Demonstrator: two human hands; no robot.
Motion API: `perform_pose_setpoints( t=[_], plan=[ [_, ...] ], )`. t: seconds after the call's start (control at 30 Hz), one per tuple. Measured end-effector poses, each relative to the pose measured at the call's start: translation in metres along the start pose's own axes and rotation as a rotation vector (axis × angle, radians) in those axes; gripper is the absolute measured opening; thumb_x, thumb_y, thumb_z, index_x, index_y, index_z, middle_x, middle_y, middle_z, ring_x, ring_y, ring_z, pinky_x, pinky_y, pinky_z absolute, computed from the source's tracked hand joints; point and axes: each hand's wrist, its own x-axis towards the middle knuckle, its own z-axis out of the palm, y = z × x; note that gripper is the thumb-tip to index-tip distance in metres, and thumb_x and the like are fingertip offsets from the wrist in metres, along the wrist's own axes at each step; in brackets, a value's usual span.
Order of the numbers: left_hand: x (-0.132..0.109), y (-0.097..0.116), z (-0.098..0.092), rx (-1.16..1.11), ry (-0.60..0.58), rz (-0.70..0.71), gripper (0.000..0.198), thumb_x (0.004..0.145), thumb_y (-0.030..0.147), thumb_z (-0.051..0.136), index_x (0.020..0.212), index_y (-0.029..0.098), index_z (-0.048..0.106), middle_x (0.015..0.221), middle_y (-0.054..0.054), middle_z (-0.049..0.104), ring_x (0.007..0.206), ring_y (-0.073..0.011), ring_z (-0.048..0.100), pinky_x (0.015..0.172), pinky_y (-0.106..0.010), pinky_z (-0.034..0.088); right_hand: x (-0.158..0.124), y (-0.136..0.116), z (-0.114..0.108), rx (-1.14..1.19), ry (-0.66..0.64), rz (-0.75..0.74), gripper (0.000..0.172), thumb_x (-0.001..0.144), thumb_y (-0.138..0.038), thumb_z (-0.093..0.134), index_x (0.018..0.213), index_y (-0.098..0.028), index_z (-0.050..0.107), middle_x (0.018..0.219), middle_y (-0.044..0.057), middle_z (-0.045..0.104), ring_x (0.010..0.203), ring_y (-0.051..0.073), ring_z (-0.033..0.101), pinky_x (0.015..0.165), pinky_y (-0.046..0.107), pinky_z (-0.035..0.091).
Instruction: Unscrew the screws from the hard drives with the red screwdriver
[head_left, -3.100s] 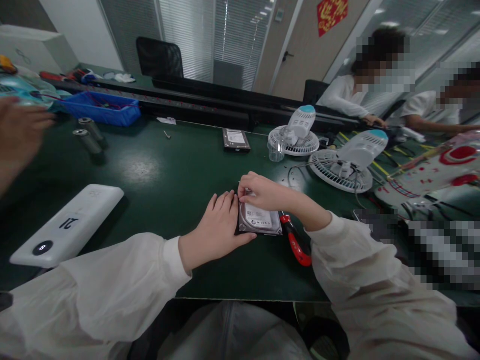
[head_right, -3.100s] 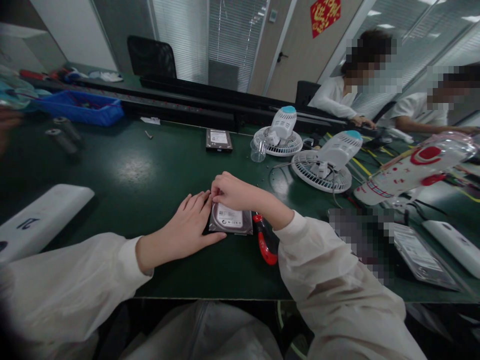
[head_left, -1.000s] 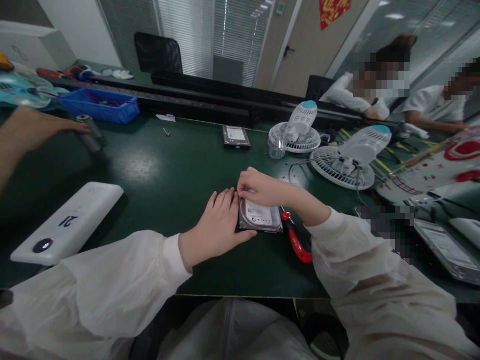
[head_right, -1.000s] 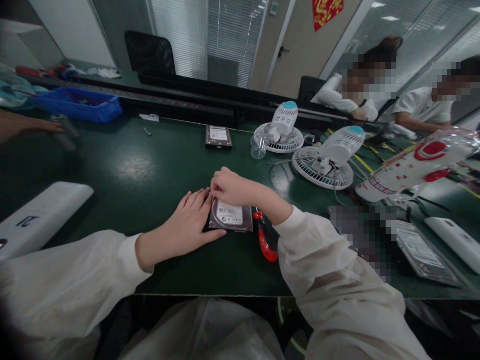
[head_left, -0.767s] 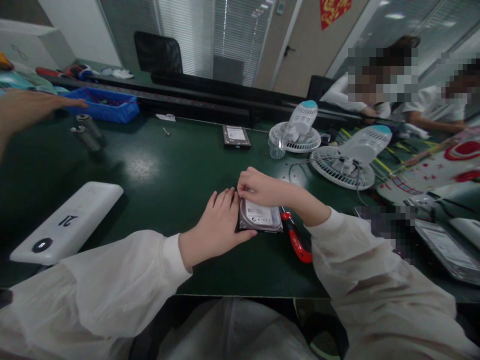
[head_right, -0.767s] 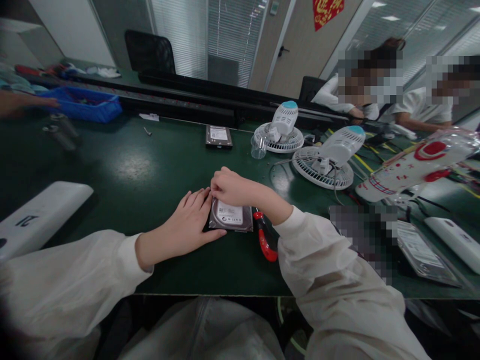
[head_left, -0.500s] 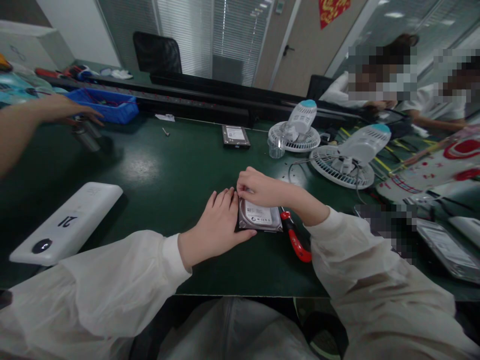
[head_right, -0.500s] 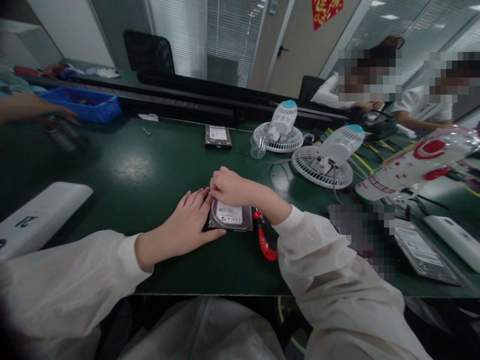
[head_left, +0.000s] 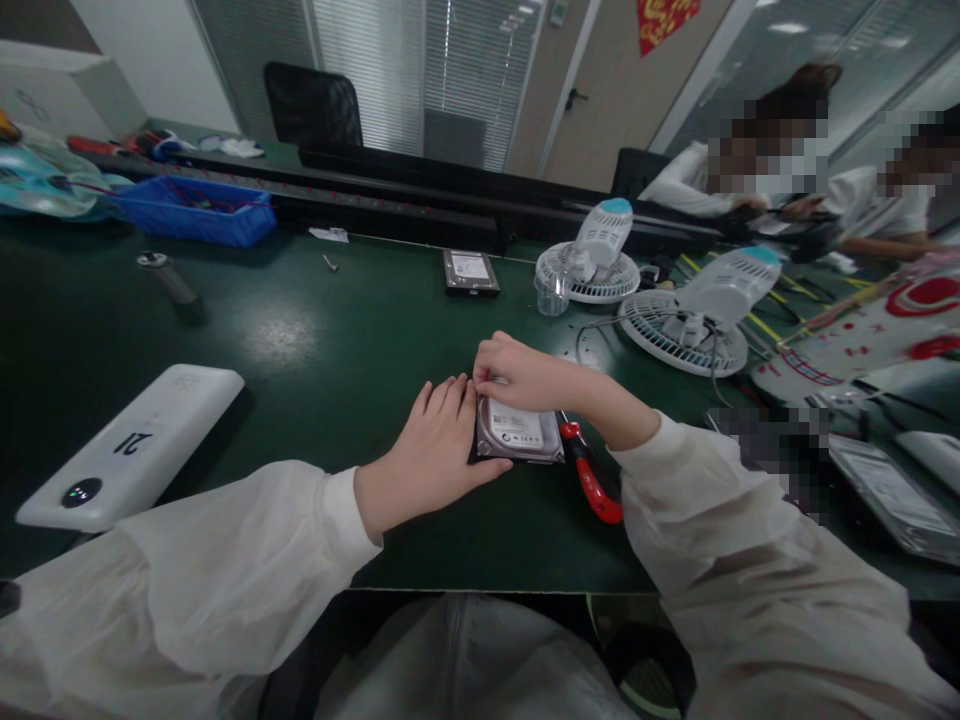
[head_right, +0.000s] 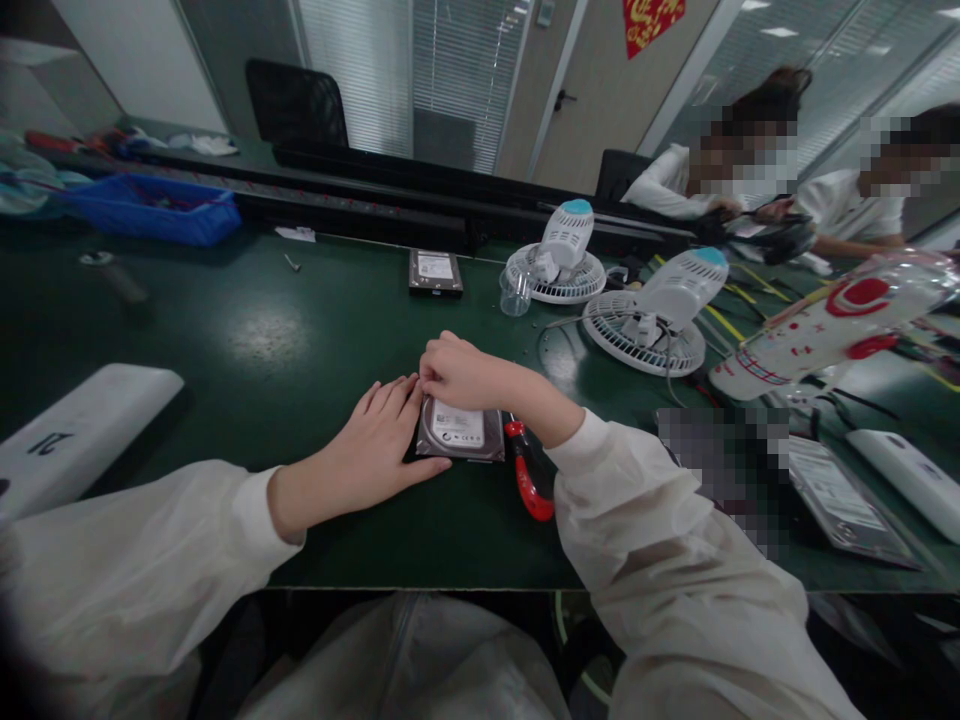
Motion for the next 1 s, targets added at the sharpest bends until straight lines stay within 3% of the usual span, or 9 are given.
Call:
perform_pose_setpoints(
  t=[0.37,0.8,1.0],
  plan=[
    [0.0005,0.0003,-0.002,0.009,-0.035,-0.002,0.097,0.091,0.069,0.055,0.154,-0.002,0.033,0.159,-0.031,0.04,0.15,-0.0425,0.036,0.124,-0.06,0.025,0.0003,-0.0003,0.0013,0.022,0.008,0.011,0.014,0.095,-0.015,0.053,0.091,-0.01,0.066,0.097,0.011,0.062,0.098,0.022,0.049,0.088,0.037,0.04],
    [-0.0008,-0.0011,0.0031,-0.006,0.029,0.008,0.091,0.092,0.069,0.052,0.154,0.005,0.034,0.158,-0.028,0.043,0.149,-0.0408,0.039,0.122,-0.061,0.027,-0.0003,-0.0007,-0.0024,0.073,-0.02,0.028,0.013,0.093,-0.016,0.055,0.089,-0.011,0.067,0.095,0.01,0.062,0.095,0.021,0.05,0.082,0.034,0.039],
    [0.0003,-0.001,0.0013,0.006,-0.009,0.002,0.095,0.091,0.07,0.052,0.154,0.001,0.033,0.158,-0.03,0.042,0.15,-0.0412,0.038,0.123,-0.06,0.026,0.0006,0.0005,-0.001,0.066,-0.013,0.023,0.016,0.095,-0.018,0.053,0.091,-0.01,0.066,0.095,0.01,0.062,0.095,0.021,0.049,0.082,0.034,0.039]
  ],
)
